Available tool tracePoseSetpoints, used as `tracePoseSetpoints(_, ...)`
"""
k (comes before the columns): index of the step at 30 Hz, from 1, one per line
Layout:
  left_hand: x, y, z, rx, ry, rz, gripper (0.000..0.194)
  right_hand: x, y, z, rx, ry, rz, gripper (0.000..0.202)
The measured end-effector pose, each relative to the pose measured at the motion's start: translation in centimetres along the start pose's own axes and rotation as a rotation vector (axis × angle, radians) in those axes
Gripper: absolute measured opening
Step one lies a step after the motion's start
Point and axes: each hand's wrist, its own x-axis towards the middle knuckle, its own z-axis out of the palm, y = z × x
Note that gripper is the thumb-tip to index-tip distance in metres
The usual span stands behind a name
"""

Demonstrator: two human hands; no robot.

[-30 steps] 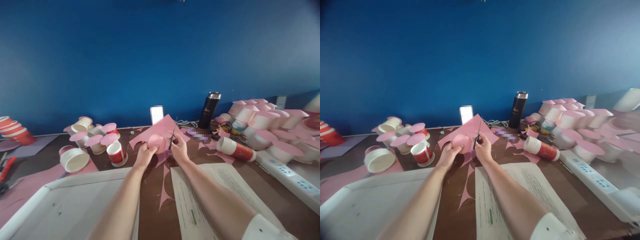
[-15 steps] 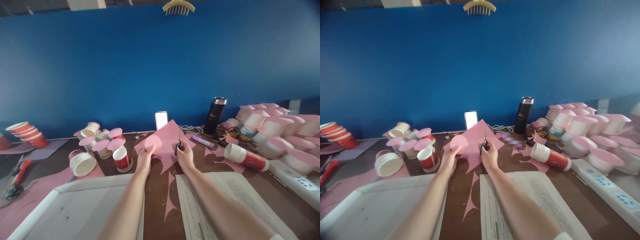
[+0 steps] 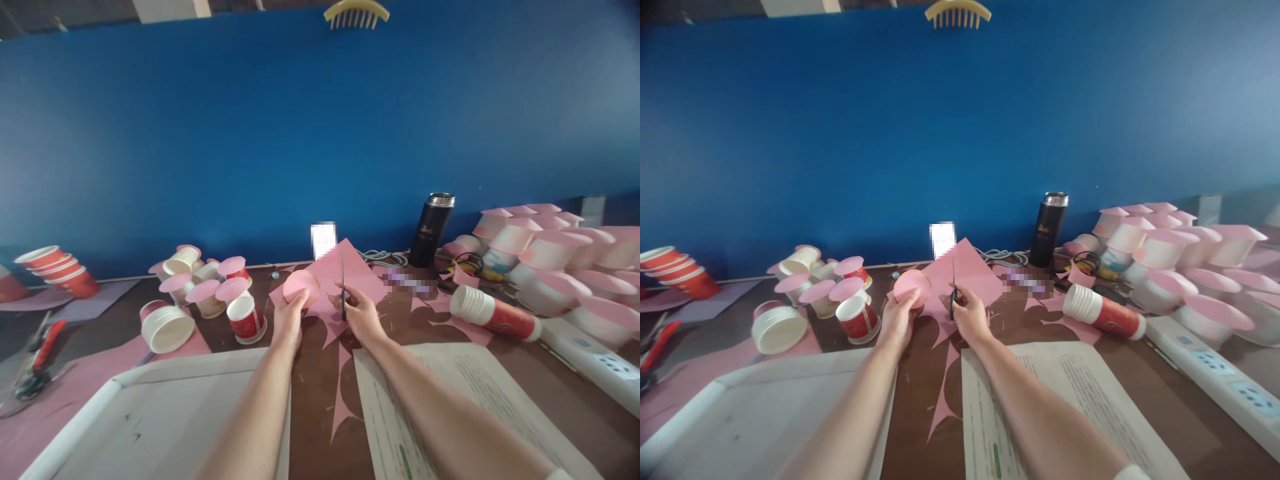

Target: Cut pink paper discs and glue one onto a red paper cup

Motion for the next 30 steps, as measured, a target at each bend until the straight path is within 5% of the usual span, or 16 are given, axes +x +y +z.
tracePoseSetpoints(11,-1.4,-0.5,0.7,0.135,-0.164,0.01,0.049,0.7,0.2,-0.4,0.185,0.002,0.064,0.057)
tracePoseSetpoints(17,-2.0,0.0,1.4,-0.055,-0.232,-0.092,0.043,0.5,0.4,-0.2,0.197,0.011,0.079,0.053)
tracePoseSetpoints(30,-3.2,0.7,3.0,-0.449,-0.03,-0.338,0.032,-0.5,0.6,1.0,0.219,0.032,0.064,0.06)
